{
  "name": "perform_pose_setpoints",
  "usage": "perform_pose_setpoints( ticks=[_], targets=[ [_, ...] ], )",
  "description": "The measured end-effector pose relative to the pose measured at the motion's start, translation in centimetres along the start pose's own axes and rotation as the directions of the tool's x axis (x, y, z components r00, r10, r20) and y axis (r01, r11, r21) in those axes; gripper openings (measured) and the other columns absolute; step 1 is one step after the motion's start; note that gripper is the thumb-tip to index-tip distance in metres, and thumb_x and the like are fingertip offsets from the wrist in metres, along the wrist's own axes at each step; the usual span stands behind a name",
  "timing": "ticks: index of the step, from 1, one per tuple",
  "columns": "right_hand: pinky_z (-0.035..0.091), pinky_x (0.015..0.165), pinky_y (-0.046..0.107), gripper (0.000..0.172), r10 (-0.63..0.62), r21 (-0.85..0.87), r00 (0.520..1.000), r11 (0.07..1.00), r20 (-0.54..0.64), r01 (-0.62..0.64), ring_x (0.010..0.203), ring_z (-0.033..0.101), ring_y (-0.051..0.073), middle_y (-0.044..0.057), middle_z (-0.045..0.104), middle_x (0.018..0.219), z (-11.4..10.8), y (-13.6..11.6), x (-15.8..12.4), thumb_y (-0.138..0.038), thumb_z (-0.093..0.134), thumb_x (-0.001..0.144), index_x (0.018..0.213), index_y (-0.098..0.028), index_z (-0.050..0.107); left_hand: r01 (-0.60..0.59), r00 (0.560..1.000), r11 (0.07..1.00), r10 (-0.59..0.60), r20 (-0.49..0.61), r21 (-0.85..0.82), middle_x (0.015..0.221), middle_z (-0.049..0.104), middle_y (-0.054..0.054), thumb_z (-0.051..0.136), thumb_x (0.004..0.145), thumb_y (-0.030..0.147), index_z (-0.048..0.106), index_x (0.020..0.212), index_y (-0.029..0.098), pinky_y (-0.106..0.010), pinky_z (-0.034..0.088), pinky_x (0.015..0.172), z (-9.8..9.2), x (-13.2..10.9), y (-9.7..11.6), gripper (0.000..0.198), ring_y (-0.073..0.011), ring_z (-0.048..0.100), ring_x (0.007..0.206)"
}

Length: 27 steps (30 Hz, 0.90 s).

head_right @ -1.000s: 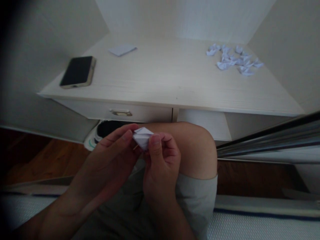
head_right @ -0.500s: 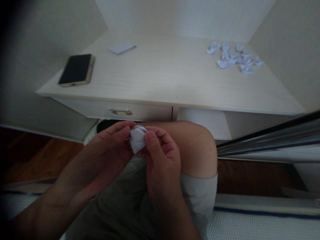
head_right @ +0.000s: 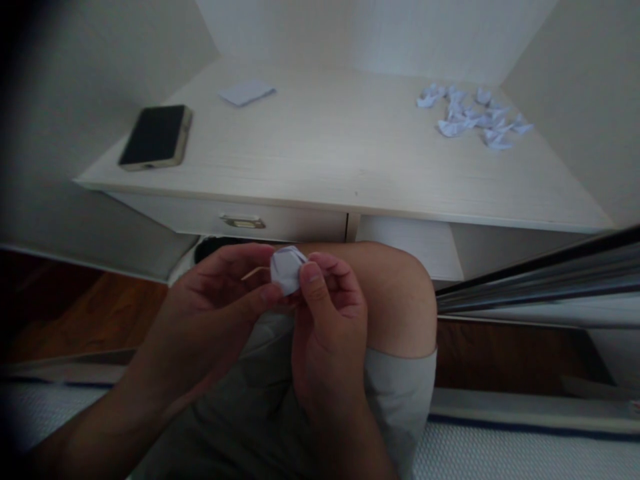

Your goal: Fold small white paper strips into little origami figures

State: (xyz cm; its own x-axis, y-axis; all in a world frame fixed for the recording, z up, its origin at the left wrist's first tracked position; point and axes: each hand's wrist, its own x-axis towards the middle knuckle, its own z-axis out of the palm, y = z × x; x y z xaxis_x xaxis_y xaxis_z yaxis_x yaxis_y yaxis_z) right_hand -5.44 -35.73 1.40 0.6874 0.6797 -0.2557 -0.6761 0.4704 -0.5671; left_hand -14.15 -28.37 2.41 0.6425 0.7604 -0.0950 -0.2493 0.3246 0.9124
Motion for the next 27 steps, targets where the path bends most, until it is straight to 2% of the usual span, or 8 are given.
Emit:
perform_pose_setpoints(
  ticks=[3, 6, 13, 17, 22, 27],
  targets=[
    [0.058, 0.077, 0.022, 0.015, 0.030, 0.003, 0.998, 1.000, 0.053, -0.030, 0.088, 0.069, 0.014, 0.000, 0.075, 0.095, -0.1, -0.2, -0.1, -0.028, 0.088, 0.082, 0.093, -0.025, 0.079, -0.087, 0.996, 0.993, 0.085, 0.029, 0.084, 0.103, 0.082, 0.000, 0.089, 0.081, 0.010, 0.080, 0.107, 0.028, -0.023, 0.064, 0.085, -0.6, 0.2, 0.1, 0.032, -0.0149, 0.077, 0.094],
    [0.058, 0.082, 0.023, 0.013, 0.060, -0.004, 0.992, 0.998, 0.112, -0.060, 0.092, 0.070, 0.014, 0.000, 0.077, 0.099, -0.2, -0.4, -0.2, -0.029, 0.087, 0.084, 0.095, -0.025, 0.080, -0.196, 0.980, 0.962, 0.186, 0.069, 0.190, 0.096, 0.081, 0.002, 0.087, 0.083, 0.009, 0.081, 0.106, 0.031, -0.020, 0.064, 0.079, -0.8, 0.3, 0.6, 0.033, -0.0132, 0.076, 0.086],
    [0.056, 0.083, 0.022, 0.015, 0.115, -0.106, 0.970, 0.990, 0.215, -0.093, 0.091, 0.069, 0.013, -0.001, 0.079, 0.099, -0.9, -1.1, -0.1, -0.030, 0.088, 0.085, 0.099, -0.026, 0.084, -0.365, 0.931, 0.816, 0.330, 0.157, 0.449, 0.096, 0.079, 0.002, 0.084, 0.085, 0.012, 0.084, 0.102, 0.031, -0.023, 0.063, 0.074, -1.0, 0.2, 2.8, 0.026, -0.0140, 0.072, 0.082],
    [0.056, 0.088, 0.023, 0.022, 0.164, -0.117, 0.944, 0.984, 0.285, -0.135, 0.096, 0.069, 0.014, -0.001, 0.080, 0.105, -1.0, -1.3, 0.0, -0.026, 0.090, 0.082, 0.104, -0.027, 0.084, -0.387, 0.922, 0.777, 0.330, 0.201, 0.496, 0.097, 0.078, 0.001, 0.083, 0.087, 0.013, 0.084, 0.103, 0.032, -0.024, 0.060, 0.072, -1.2, 0.1, 3.4, 0.025, -0.0157, 0.071, 0.085],
    [0.055, 0.081, 0.026, 0.026, 0.206, -0.135, 0.915, 0.976, 0.346, -0.169, 0.089, 0.065, 0.017, 0.001, 0.078, 0.101, -1.3, -1.2, 0.1, -0.042, 0.088, 0.083, 0.103, -0.027, 0.084, -0.379, 0.923, 0.785, 0.279, 0.266, 0.490, 0.097, 0.077, 0.002, 0.078, 0.091, 0.013, 0.083, 0.103, 0.031, -0.023, 0.057, 0.072, -1.2, 0.2, 4.1, 0.023, -0.0142, 0.071, 0.085],
    [0.054, 0.088, 0.025, 0.021, 0.224, -0.146, 0.897, 0.973, 0.382, -0.181, 0.092, 0.067, 0.015, -0.001, 0.078, 0.100, -1.6, -1.0, 0.0, -0.035, 0.088, 0.084, 0.105, -0.030, 0.084, -0.303, 0.946, 0.809, 0.191, 0.263, 0.503, 0.094, 0.077, 0.002, 0.079, 0.091, 0.017, 0.082, 0.104, 0.029, -0.020, 0.060, 0.072, -1.0, 0.2, 4.5, 0.018, -0.0137, 0.071, 0.085]
  ],
)
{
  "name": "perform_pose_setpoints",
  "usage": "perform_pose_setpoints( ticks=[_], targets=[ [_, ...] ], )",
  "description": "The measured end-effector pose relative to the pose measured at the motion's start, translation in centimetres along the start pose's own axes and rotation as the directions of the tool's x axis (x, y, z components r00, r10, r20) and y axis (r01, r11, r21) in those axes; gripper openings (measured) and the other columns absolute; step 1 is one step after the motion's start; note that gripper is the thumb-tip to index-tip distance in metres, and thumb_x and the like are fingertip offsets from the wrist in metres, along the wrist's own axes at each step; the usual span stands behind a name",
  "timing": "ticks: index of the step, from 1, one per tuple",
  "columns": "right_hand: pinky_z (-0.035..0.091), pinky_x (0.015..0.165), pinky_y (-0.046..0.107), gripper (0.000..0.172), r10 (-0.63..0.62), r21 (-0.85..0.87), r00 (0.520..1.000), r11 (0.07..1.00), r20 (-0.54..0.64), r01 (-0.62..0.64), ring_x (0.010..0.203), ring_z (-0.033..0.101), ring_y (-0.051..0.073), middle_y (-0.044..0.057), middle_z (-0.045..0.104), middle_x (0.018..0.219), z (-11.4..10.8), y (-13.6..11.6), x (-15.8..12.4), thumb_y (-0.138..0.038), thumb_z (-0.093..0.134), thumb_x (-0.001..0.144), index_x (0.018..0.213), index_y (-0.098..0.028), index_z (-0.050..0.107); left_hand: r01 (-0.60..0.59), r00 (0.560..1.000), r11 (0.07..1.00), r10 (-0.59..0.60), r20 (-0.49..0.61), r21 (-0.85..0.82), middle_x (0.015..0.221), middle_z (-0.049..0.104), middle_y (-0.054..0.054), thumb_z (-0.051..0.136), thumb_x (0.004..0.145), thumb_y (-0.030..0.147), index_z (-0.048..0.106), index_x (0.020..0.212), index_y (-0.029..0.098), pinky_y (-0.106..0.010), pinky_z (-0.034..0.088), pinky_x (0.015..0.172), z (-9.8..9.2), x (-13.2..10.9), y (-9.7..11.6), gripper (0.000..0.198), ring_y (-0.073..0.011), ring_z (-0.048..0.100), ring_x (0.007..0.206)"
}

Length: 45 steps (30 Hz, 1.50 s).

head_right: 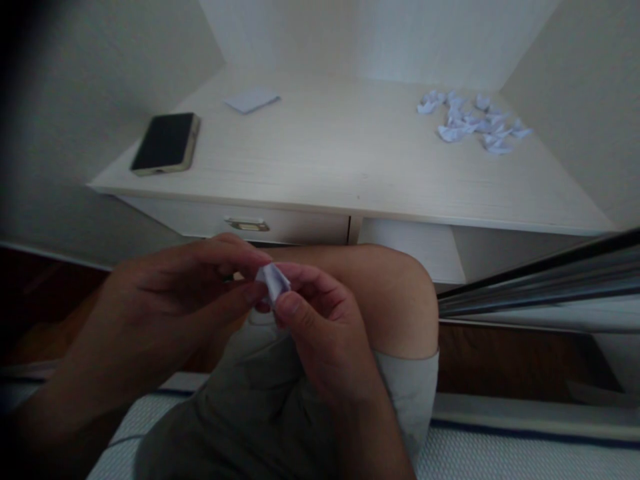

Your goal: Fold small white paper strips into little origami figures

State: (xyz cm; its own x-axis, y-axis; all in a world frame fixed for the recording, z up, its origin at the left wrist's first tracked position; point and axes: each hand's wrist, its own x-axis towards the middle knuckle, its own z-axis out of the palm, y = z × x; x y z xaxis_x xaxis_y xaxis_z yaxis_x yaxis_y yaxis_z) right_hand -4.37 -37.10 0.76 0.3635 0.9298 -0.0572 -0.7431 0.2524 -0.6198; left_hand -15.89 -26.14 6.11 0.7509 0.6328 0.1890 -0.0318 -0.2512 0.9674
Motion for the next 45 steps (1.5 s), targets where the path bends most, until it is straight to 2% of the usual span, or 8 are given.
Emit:
perform_pose_setpoints(
  ticks=[8, 14, 17, 21, 25, 34, 40, 45],
  targets=[
    [0.057, 0.083, 0.026, 0.021, -0.108, -0.022, 0.992, 0.994, -0.066, 0.107, 0.089, 0.068, 0.015, 0.001, 0.078, 0.101, 0.6, 0.6, 0.0, -0.035, 0.085, 0.088, 0.108, -0.028, 0.083, 0.042, 0.999, 0.996, -0.044, 0.021, 0.084, 0.098, 0.078, 0.001, 0.074, 0.096, 0.023, 0.080, 0.110, 0.030, -0.020, 0.060, 0.076, 0.4, -0.1, 0.1, 0.017, -0.0137, 0.072, 0.086],
    [0.057, 0.076, 0.022, 0.019, -0.166, 0.026, 0.960, 0.984, -0.225, 0.176, 0.088, 0.069, 0.014, 0.001, 0.078, 0.100, 1.0, 0.8, 0.1, -0.033, 0.088, 0.084, 0.101, -0.027, 0.082, 0.176, 0.984, 0.966, -0.167, 0.059, -0.191, 0.106, 0.080, 0.000, 0.081, 0.092, 0.021, 0.074, 0.124, 0.033, -0.025, 0.063, 0.086, 0.7, -0.3, -0.9, 0.035, -0.0169, 0.077, 0.097],
    [0.056, 0.069, 0.022, 0.018, -0.150, 0.023, 0.962, 0.987, -0.229, 0.159, 0.077, 0.065, 0.013, 0.001, 0.077, 0.094, 1.1, 0.7, 0.0, -0.034, 0.087, 0.084, 0.100, -0.026, 0.082, 0.245, 0.969, 0.920, -0.243, 0.045, -0.306, 0.102, 0.080, 0.000, 0.085, 0.087, 0.018, 0.072, 0.125, 0.030, -0.023, 0.065, 0.078, 0.9, -0.2, -1.2, 0.042, -0.0160, 0.077, 0.089],
    [0.057, 0.069, 0.024, 0.017, -0.196, -0.062, 0.962, 0.980, -0.189, 0.187, 0.074, 0.065, 0.013, 0.001, 0.076, 0.089, 1.0, 0.6, -0.3, -0.031, 0.083, 0.088, 0.104, -0.025, 0.082, 0.275, 0.958, 0.877, -0.286, 0.031, -0.394, 0.092, 0.080, 0.001, 0.087, 0.084, 0.016, 0.074, 0.113, 0.025, -0.019, 0.064, 0.069, 1.0, 0.0, -1.3, 0.033, -0.0117, 0.075, 0.076],
    [0.060, 0.075, 0.028, 0.022, -0.288, -0.221, 0.940, 0.944, -0.182, 0.247, 0.082, 0.071, 0.015, 0.001, 0.079, 0.096, 1.1, 0.6, -0.5, -0.019, 0.080, 0.089, 0.109, -0.028, 0.081, 0.224, 0.969, 0.894, -0.248, -0.013, -0.387, 0.090, 0.080, 0.000, 0.086, 0.084, 0.014, 0.076, 0.108, 0.023, -0.020, 0.065, 0.068, 1.1, 0.0, -1.1, 0.028, -0.0130, 0.076, 0.076],
    [0.065, 0.075, 0.028, 0.028, -0.493, -0.498, 0.834, 0.804, -0.249, 0.326, 0.083, 0.077, 0.016, 0.000, 0.082, 0.094, 1.4, 0.6, -0.6, -0.012, 0.084, 0.081, 0.105, -0.027, 0.081, 0.088, 0.985, 0.957, -0.124, -0.116, -0.275, 0.094, 0.079, -0.001, 0.077, 0.087, 0.009, 0.073, 0.113, 0.023, -0.022, 0.065, 0.077, 1.9, -0.5, -0.6, 0.031, -0.0144, 0.077, 0.087],
    [0.065, 0.074, 0.030, 0.024, -0.497, -0.522, 0.811, 0.801, -0.309, 0.293, 0.081, 0.078, 0.017, -0.001, 0.082, 0.091, 1.4, 0.6, -0.7, -0.014, 0.087, 0.081, 0.100, -0.027, 0.081, -0.035, 0.979, 0.998, 0.025, -0.201, -0.046, 0.086, 0.071, 0.002, 0.076, 0.087, 0.006, 0.077, 0.109, 0.025, -0.019, 0.060, 0.068, 2.2, -0.8, -0.5, 0.029, -0.0110, 0.069, 0.075],
    [0.065, 0.076, 0.032, 0.016, -0.419, -0.440, 0.840, 0.862, -0.344, 0.250, 0.084, 0.078, 0.018, 0.000, 0.082, 0.092, 1.6, 1.0, -0.7, -0.017, 0.087, 0.083, 0.094, -0.026, 0.082, -0.151, 0.965, 0.979, 0.176, -0.197, 0.135, 0.106, 0.070, -0.002, 0.073, 0.091, 0.006, 0.080, 0.112, 0.030, -0.024, 0.059, 0.073, 2.3, -1.2, -1.3, 0.033, -0.0159, 0.068, 0.093]
  ],
)
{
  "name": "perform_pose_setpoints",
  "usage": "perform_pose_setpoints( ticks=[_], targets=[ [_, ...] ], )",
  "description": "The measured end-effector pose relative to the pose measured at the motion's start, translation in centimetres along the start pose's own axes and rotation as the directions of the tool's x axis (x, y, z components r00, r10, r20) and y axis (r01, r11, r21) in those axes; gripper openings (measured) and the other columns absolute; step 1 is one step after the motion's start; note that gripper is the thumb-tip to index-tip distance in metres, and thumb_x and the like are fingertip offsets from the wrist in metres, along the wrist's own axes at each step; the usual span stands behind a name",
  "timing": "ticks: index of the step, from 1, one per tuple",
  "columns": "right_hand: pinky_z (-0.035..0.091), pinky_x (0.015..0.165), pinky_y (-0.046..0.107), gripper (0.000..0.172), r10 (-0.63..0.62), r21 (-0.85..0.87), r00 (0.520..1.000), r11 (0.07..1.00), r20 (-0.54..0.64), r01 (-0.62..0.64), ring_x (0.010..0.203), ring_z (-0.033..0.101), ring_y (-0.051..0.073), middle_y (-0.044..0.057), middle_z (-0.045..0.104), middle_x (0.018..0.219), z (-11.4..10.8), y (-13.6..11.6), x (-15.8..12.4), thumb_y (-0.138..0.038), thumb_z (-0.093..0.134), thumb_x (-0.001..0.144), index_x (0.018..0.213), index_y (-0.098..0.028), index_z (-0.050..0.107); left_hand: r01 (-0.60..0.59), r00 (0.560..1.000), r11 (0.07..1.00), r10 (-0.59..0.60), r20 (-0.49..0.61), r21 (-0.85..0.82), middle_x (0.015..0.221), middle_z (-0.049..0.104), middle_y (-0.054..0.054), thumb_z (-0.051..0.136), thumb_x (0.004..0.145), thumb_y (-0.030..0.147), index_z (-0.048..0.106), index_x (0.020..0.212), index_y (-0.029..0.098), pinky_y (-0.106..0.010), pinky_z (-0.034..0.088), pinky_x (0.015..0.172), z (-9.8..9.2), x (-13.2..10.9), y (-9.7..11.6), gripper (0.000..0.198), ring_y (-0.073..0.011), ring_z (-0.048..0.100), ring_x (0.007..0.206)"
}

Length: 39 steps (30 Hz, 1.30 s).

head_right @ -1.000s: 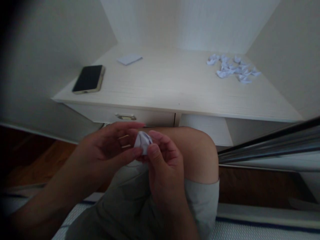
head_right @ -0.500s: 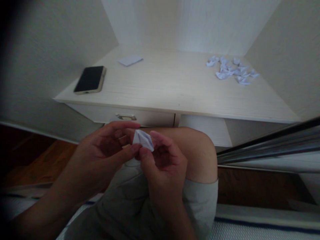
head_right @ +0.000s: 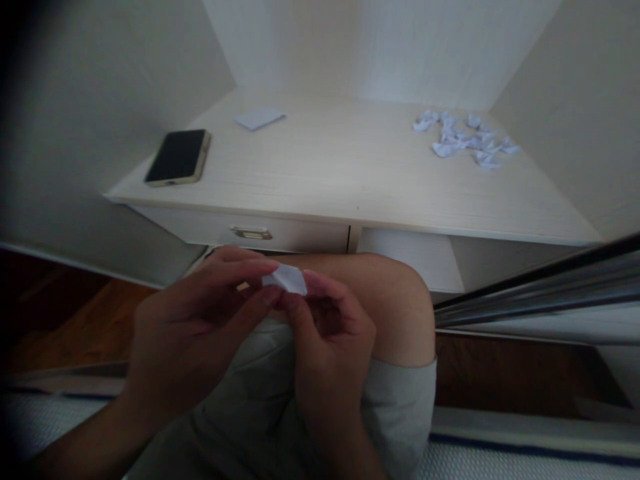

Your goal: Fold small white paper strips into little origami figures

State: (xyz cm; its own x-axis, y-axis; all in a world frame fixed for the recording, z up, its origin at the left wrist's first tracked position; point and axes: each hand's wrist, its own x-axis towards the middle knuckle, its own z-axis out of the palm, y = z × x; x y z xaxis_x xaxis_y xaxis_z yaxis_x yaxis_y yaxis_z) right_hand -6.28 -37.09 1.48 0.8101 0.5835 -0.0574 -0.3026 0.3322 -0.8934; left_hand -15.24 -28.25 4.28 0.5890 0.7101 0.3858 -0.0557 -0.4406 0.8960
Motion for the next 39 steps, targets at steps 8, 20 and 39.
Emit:
perform_pose_setpoints(
  ticks=[8, 20, 39],
  targets=[
    [0.064, 0.084, 0.033, 0.017, 0.069, 0.214, 0.993, 0.973, 0.099, -0.088, 0.091, 0.076, 0.018, 0.001, 0.082, 0.098, -0.1, 1.0, -0.3, -0.021, 0.086, 0.086, 0.101, -0.028, 0.083, 0.025, 0.999, 0.997, -0.028, -0.040, -0.071, 0.104, 0.073, 0.001, 0.076, 0.089, 0.005, 0.083, 0.108, 0.038, -0.024, 0.057, 0.070, 0.2, 0.0, 0.3, 0.038, -0.0144, 0.068, 0.087],
    [0.057, 0.088, 0.029, 0.024, 0.199, 0.312, 0.912, 0.895, 0.358, -0.318, 0.095, 0.072, 0.016, 0.000, 0.081, 0.104, -0.9, 0.4, 0.2, -0.027, 0.089, 0.082, 0.105, -0.031, 0.083, 0.183, 0.968, 0.959, -0.138, 0.208, -0.214, 0.101, 0.076, -0.003, 0.079, 0.091, 0.017, 0.086, 0.103, 0.036, -0.029, 0.061, 0.075, -1.8, 1.4, 0.4, 0.024, -0.0194, 0.071, 0.090],
    [0.054, 0.081, 0.030, 0.016, 0.138, -0.064, 0.925, 0.990, 0.355, -0.123, 0.091, 0.067, 0.017, 0.001, 0.074, 0.100, -0.8, -1.1, 0.0, -0.023, 0.073, 0.095, 0.111, -0.026, 0.075, -0.042, 0.981, 0.904, -0.043, 0.188, 0.426, 0.075, 0.077, 0.001, 0.073, 0.084, 0.022, 0.074, 0.095, 0.025, -0.023, 0.049, 0.047, -2.2, 1.6, 2.4, 0.011, -0.0161, 0.070, 0.059]
  ],
)
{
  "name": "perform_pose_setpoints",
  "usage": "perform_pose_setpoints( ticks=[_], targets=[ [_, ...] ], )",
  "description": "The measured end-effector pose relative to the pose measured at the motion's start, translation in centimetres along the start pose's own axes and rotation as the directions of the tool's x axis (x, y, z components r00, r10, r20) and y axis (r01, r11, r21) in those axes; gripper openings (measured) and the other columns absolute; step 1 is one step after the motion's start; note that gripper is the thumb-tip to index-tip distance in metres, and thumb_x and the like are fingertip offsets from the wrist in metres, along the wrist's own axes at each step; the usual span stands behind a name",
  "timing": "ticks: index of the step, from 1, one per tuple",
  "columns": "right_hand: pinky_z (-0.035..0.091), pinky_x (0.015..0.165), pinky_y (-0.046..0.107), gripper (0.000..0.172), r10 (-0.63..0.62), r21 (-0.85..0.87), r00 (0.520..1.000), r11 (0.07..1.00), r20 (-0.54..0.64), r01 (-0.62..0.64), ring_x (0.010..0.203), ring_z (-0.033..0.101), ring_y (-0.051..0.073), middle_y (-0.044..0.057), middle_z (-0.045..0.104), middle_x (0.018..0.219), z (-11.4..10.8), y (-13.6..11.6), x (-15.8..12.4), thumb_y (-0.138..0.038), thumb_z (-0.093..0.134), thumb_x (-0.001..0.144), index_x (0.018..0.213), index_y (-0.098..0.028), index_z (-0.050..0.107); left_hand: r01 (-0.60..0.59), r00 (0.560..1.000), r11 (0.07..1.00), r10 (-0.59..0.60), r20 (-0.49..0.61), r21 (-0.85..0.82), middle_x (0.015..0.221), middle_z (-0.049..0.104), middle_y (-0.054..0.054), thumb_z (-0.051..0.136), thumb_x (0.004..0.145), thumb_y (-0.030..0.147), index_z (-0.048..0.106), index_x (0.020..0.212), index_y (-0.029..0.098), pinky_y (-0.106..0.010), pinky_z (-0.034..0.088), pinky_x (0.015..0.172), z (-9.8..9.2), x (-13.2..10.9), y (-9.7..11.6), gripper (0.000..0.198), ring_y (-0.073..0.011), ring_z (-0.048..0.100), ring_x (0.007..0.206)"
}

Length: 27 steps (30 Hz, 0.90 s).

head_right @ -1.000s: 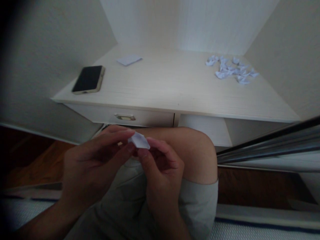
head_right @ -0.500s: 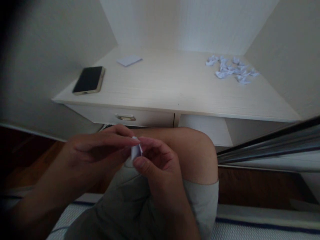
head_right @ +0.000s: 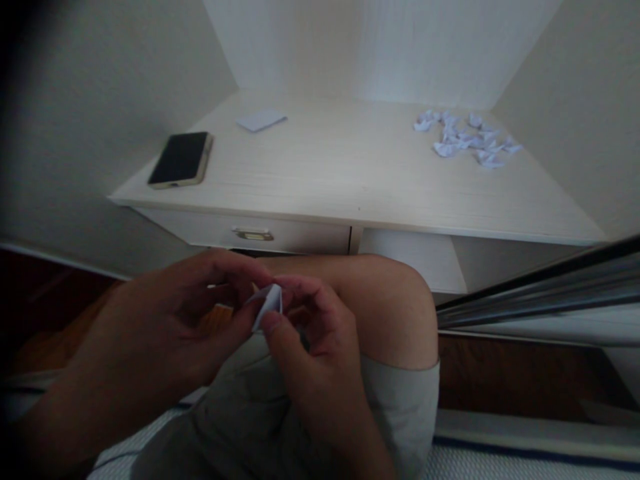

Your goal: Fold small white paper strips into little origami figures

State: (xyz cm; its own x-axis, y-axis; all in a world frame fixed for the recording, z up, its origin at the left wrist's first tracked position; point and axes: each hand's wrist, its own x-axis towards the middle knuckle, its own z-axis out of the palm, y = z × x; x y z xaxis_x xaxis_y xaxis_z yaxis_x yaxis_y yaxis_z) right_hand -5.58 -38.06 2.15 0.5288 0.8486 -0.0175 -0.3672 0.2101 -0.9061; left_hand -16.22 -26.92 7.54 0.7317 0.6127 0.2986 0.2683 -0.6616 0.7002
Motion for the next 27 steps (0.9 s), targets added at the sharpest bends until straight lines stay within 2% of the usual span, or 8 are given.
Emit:
perform_pose_setpoints(
  ticks=[5, 9, 12, 15, 23, 27],
  targets=[
    [0.053, 0.075, 0.023, 0.006, -0.023, -0.036, 1.000, 0.999, -0.022, 0.022, 0.084, 0.065, 0.012, -0.002, 0.072, 0.092, 0.1, -0.2, 0.0, -0.021, 0.068, 0.098, 0.101, -0.024, 0.073, -0.007, 1.000, 1.000, 0.007, -0.009, 0.020, 0.072, 0.076, 0.003, 0.073, 0.083, 0.022, 0.075, 0.090, 0.027, -0.025, 0.048, 0.049, 0.1, -0.1, 0.0, 0.008, -0.0159, 0.069, 0.057],
    [0.050, 0.070, 0.020, 0.005, 0.011, 0.037, 0.999, 0.999, -0.038, -0.009, 0.077, 0.060, 0.010, -0.004, 0.066, 0.086, 0.2, -0.1, 0.3, -0.026, 0.071, 0.098, 0.094, -0.023, 0.069, -0.002, 1.000, 1.000, 0.001, 0.015, 0.023, 0.075, 0.075, 0.002, 0.070, 0.084, 0.022, 0.074, 0.090, 0.024, -0.027, 0.050, 0.053, 0.1, -0.3, 0.2, 0.008, -0.0165, 0.069, 0.060],
    [0.049, 0.068, 0.020, 0.014, 0.083, 0.056, 0.996, 0.995, 0.024, -0.084, 0.075, 0.058, 0.010, -0.004, 0.065, 0.083, -0.3, -0.2, 0.7, -0.031, 0.078, 0.094, 0.090, -0.021, 0.069, 0.020, 0.997, 0.996, -0.026, 0.067, 0.081, 0.077, 0.075, 0.000, 0.066, 0.084, 0.020, 0.073, 0.089, 0.023, -0.029, 0.051, 0.058, 0.0, -0.3, 0.3, 0.009, -0.0177, 0.069, 0.065],
    [0.049, 0.069, 0.022, 0.018, 0.138, 0.003, 0.986, 0.990, 0.097, -0.139, 0.076, 0.058, 0.011, -0.002, 0.067, 0.082, -1.0, -0.5, 1.1, -0.034, 0.079, 0.093, 0.087, -0.019, 0.071, 0.035, 0.994, 0.993, -0.046, 0.101, 0.109, 0.081, 0.075, 0.001, 0.064, 0.084, 0.018, 0.073, 0.091, 0.023, -0.029, 0.051, 0.061, -0.1, -0.4, 0.3, 0.012, -0.0174, 0.069, 0.069],
    [0.050, 0.070, 0.023, 0.014, 0.155, -0.061, 0.968, 0.987, 0.197, -0.145, 0.078, 0.062, 0.012, -0.001, 0.072, 0.087, -2.1, -1.4, 2.0, -0.032, 0.081, 0.092, 0.092, -0.020, 0.074, 0.002, 0.998, 0.997, -0.008, 0.069, 0.083, 0.076, 0.072, 0.004, 0.067, 0.085, 0.017, 0.073, 0.091, 0.024, -0.027, 0.046, 0.058, -0.3, -0.5, 0.3, 0.010, -0.0141, 0.064, 0.063],
    [0.051, 0.071, 0.022, 0.010, 0.143, -0.046, 0.962, 0.990, 0.231, -0.136, 0.078, 0.064, 0.011, -0.001, 0.072, 0.086, -2.3, -1.7, 2.3, -0.028, 0.077, 0.095, 0.092, -0.020, 0.073, 0.007, 1.000, 0.998, -0.008, 0.022, 0.066, 0.081, 0.073, 0.002, 0.069, 0.088, 0.019, 0.074, 0.094, 0.023, -0.028, 0.049, 0.065, 0.1, -0.8, -0.1, 0.009, -0.0150, 0.067, 0.069]
  ],
)
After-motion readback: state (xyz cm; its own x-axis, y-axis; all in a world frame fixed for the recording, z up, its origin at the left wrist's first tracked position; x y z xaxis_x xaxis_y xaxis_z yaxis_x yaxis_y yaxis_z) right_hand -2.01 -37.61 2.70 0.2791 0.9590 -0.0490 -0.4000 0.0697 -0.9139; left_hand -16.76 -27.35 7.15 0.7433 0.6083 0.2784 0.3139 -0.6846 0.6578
